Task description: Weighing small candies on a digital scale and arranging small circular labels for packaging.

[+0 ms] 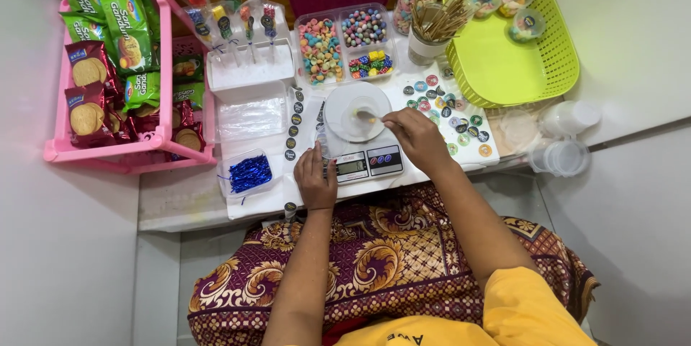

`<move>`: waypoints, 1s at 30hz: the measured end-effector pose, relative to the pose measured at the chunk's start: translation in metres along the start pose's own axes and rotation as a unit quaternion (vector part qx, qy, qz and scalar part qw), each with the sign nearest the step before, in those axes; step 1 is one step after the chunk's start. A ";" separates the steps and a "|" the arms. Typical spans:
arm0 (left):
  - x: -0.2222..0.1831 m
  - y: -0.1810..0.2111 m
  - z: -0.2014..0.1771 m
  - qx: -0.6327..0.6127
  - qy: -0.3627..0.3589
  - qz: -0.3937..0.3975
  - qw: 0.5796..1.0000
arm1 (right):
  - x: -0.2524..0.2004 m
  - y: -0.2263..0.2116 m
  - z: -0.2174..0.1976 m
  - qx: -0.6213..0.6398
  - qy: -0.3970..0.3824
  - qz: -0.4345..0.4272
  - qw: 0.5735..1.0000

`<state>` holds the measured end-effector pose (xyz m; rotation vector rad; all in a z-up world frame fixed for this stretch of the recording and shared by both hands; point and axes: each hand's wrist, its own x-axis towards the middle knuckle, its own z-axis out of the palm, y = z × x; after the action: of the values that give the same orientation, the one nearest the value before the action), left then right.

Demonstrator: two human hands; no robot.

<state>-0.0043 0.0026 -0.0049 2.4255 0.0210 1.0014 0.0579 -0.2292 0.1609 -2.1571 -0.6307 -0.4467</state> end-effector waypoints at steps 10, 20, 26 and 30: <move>0.001 -0.001 -0.001 -0.013 0.016 0.004 1.000 | -0.005 -0.004 0.009 -0.044 0.006 -0.058 0.997; 0.001 -0.002 0.001 -0.013 0.024 0.006 1.000 | -0.005 -0.006 0.007 -0.039 0.030 -0.064 0.997; 0.001 -0.001 -0.001 -0.012 0.022 0.005 1.000 | -0.008 -0.006 0.011 -0.100 0.031 -0.083 0.991; 0.001 -0.001 0.000 -0.013 0.021 0.003 1.000 | -0.011 -0.001 0.014 -0.092 0.035 -0.087 0.991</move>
<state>-0.0036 0.0038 -0.0044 2.3822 0.0149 1.0483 0.0497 -0.2202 0.1478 -2.2578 -0.7687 -0.6952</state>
